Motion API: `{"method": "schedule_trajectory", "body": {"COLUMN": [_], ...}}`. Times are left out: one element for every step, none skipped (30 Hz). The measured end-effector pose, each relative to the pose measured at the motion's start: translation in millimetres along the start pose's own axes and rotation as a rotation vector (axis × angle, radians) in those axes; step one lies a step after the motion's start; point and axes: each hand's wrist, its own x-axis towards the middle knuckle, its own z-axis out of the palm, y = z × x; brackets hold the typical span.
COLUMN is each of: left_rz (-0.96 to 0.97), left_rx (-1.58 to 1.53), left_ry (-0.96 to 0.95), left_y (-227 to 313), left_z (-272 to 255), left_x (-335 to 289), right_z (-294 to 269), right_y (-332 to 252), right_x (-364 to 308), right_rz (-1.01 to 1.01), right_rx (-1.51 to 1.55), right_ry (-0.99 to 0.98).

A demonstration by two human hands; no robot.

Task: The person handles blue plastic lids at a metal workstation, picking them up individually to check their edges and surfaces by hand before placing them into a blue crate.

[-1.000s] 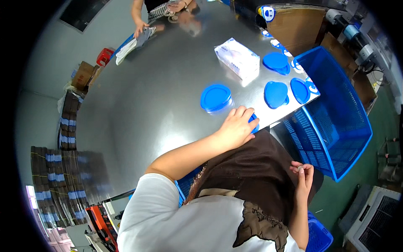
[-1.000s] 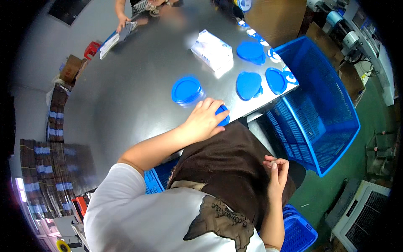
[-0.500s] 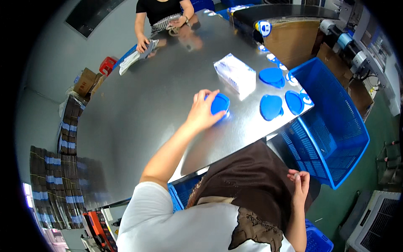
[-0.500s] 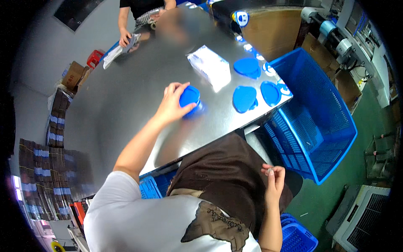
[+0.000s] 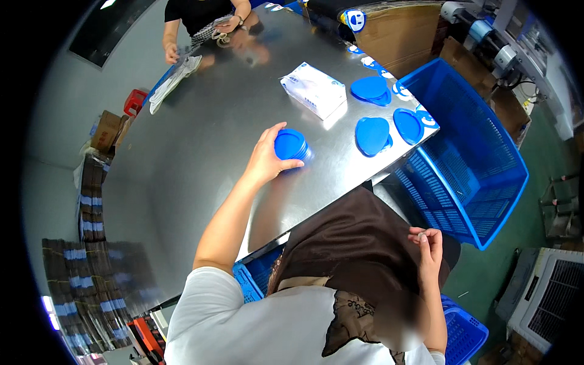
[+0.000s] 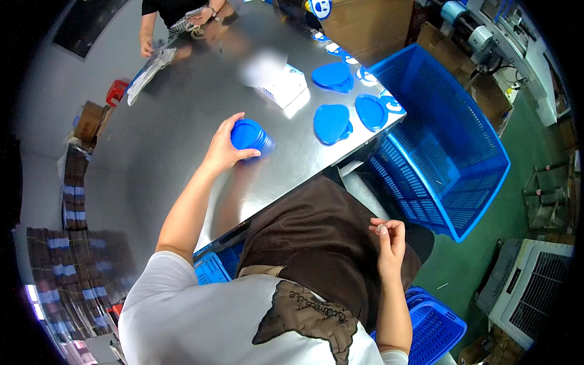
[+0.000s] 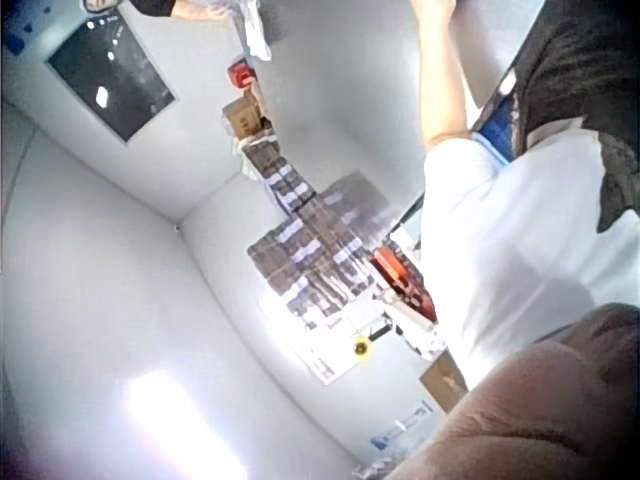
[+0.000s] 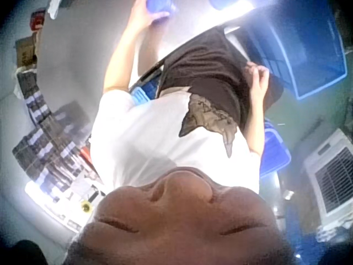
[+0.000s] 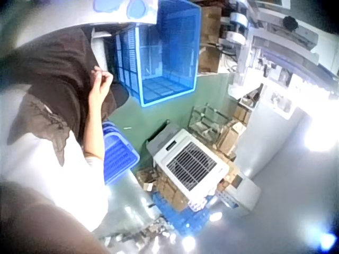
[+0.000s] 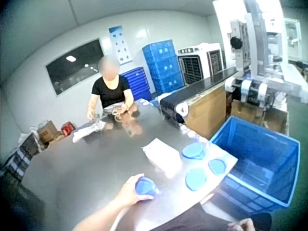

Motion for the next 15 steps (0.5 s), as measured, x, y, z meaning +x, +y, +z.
{"method": "schedule_trajectory", "body": {"left_rz": [0.025, 0.049, 0.073, 0.058, 0.045, 0.032, -0.051, -0.086, -0.120, -0.141, -0.092, -0.041, 0.014, -0.006, -0.026], "left_rx": [0.015, 0.029, 0.043, 0.036, 0.030, 0.023, -0.045, -0.035, -0.024, -0.017, -0.010, -0.003, 0.002, 0.015, 0.029], "left_ry": [0.019, 0.038, 0.056, 0.029, 0.001, -0.028, -0.088, -0.105, -0.122, -0.137, -0.095, -0.054, -0.010, -0.027, -0.044], "left_y": [-1.3, -2.5, -4.4, -7.9, -9.7, -11.7, -13.2, -12.7, -10.3, -7.9, -8.4, -9.3, -8.8, -12.0, -18.3], "left_z": [-0.1, 0.5, 0.3, -2.2, -6.6, -10.6, -13.1, -14.7, -15.9, -16.1, -14.4, -11.4, -8.3, -4.8, -1.4], "left_x": [-2.9, -5.0, -6.6, -9.9, -9.4, -9.0, -6.4, -7.7, -9.4, -6.5, -7.7, -12.2, -13.9, -13.4, -12.8], "right_z": [1.1, 2.1, 3.2, 4.7, 5.6, 5.0, 3.6, 2.2, 0.9, -0.8, -2.3, -2.9, -3.3, -4.0, -4.6], "right_y": [0.5, 0.8, 0.9, 1.8, 3.3, 2.9, 2.9, 4.2, 6.7, 6.9, 6.9, 6.9, 4.8, 3.9, 3.8], "right_x": [-0.5, -0.5, 0.7, 0.3, -0.2, -1.4, -1.8, -2.1, -1.1, -0.5, -0.7, -1.2, -0.4, -0.4, -0.8], "right_rz": [0.008, 0.016, 0.017, 0.026, 0.035, 0.021, 0.008, -0.004, -0.003, 0.002, 0.007, 0.012, 0.015, 0.013, 0.010], "right_rx": [0.012, 0.023, 0.027, 0.029, 0.032, 0.034, 0.019, 0.004, 0.002, -0.005, -0.013, -0.019, -0.003, 0.004, 0.011], "right_ry": [-0.012, -0.023, -0.021, -0.022, -0.022, -0.029, -0.018, -0.008, -0.003, -0.006, -0.008, -0.009, -0.015, -0.021, -0.026]}}
